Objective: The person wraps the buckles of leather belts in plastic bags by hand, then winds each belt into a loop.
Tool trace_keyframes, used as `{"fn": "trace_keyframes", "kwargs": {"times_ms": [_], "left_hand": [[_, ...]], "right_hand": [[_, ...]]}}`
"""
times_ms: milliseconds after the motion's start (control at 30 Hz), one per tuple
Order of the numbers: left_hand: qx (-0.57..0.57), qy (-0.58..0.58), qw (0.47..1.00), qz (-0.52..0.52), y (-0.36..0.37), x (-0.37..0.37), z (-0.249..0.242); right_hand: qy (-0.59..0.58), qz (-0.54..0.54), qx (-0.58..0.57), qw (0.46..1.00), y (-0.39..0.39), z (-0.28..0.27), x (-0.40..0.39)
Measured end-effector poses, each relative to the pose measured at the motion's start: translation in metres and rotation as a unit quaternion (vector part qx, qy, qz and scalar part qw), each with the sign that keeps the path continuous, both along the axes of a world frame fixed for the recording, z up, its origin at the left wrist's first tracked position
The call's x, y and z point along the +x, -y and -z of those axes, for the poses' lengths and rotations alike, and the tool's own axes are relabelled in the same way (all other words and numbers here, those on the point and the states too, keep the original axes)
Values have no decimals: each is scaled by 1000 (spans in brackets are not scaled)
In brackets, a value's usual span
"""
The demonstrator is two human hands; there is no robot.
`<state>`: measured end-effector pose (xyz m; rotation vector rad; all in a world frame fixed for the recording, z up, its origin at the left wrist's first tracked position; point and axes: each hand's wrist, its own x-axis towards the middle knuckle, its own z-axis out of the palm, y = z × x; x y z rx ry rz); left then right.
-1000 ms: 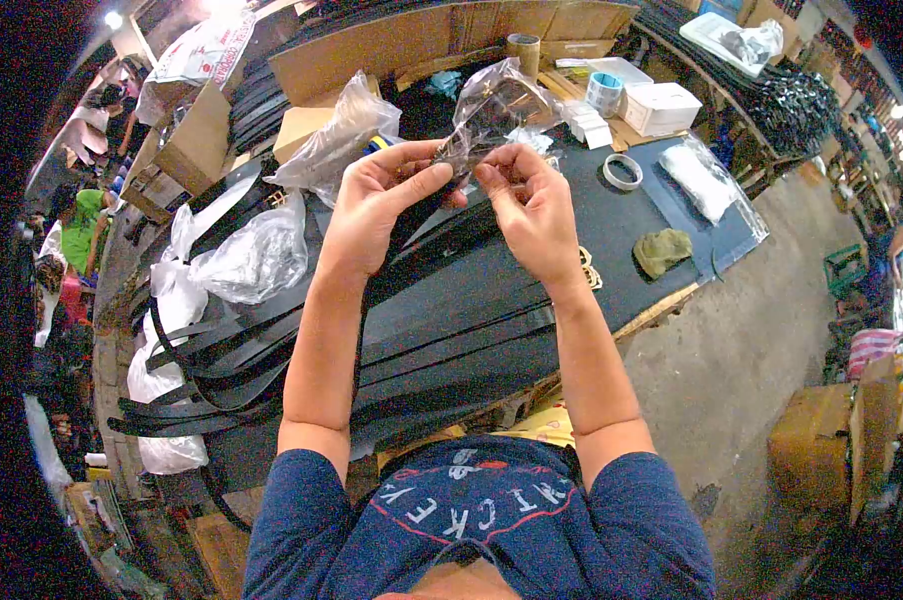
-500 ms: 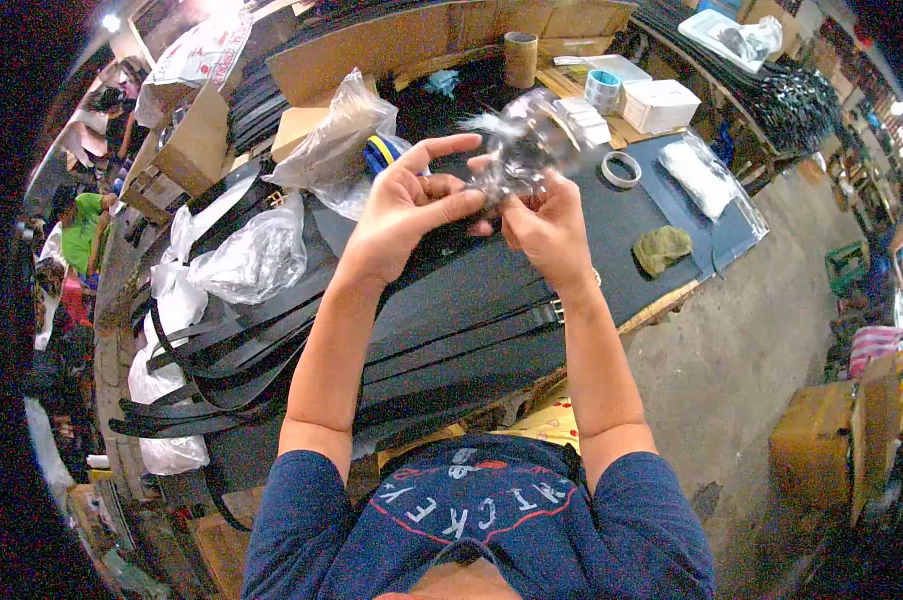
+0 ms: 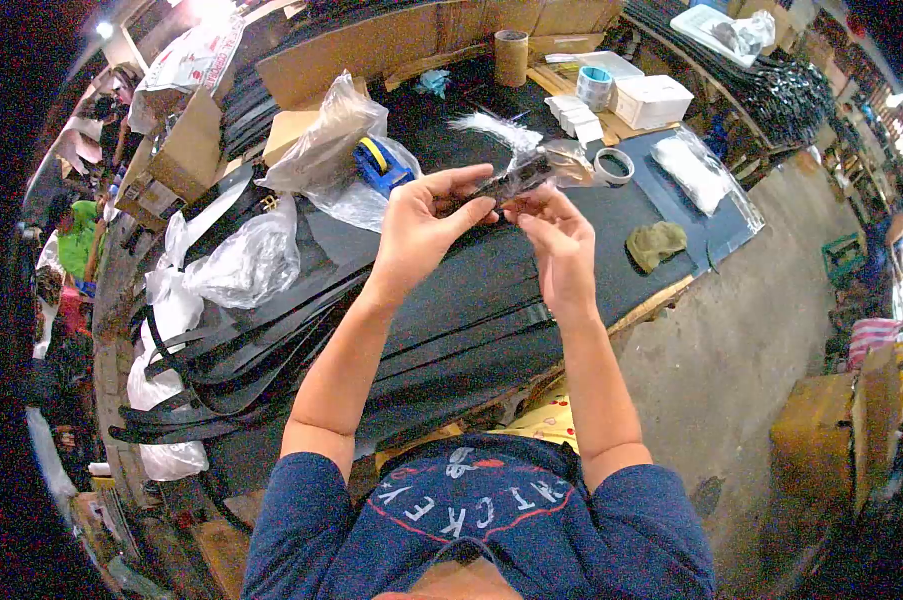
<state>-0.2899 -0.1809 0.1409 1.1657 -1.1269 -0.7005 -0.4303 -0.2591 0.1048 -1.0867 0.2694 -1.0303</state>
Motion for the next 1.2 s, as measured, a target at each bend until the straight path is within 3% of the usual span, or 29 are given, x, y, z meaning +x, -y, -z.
{"fn": "trace_keyframes", "kwargs": {"times_ms": [100,167,233,367,433,467,500,600,633,700,767,833,867,900,967,1100,1167,1200], "left_hand": [[-10,45,999,-27,4,-7,9],[-32,73,996,-50,6,-13,10],[-121,214,961,-124,4,-23,10],[-198,286,917,-195,8,-47,26],[-175,300,920,-180,6,-50,31],[-194,331,903,-196,5,-50,32],[-212,360,883,-213,4,-51,31],[-219,354,881,-227,9,-46,36],[-229,355,876,-233,10,-44,38],[-250,365,871,-213,10,-44,41],[-151,310,921,-181,-1,-47,36],[-43,372,912,-168,-26,-34,32],[-4,412,896,-164,-41,-25,36],[32,450,878,-157,-59,-15,40],[126,420,883,-167,-105,-6,35],[223,490,800,-265,-195,23,43],[322,365,816,-310,-240,33,31],[364,348,793,-343,-262,39,26]], "right_hand": [[12,-1,-16,1000,-11,-3,3],[10,62,19,998,-17,-10,8],[-22,89,0,996,-13,-5,11],[21,162,26,986,-14,-1,20],[25,160,82,983,-13,-1,21],[1,67,94,993,-13,-5,16],[1,68,94,993,-13,-9,13],[129,-160,193,960,-13,-23,-1],[126,-160,193,960,-13,-22,0],[32,-44,145,988,-11,-17,5],[-27,4,95,995,2,-11,3],[-52,67,86,993,7,-29,3],[10,44,127,991,5,-41,4],[1,25,76,997,19,-37,1],[-63,8,-5,998,39,-33,1],[-55,-41,68,995,73,-25,12],[-49,-47,89,994,102,-12,20],[-30,-66,111,991,113,-6,25]]}}
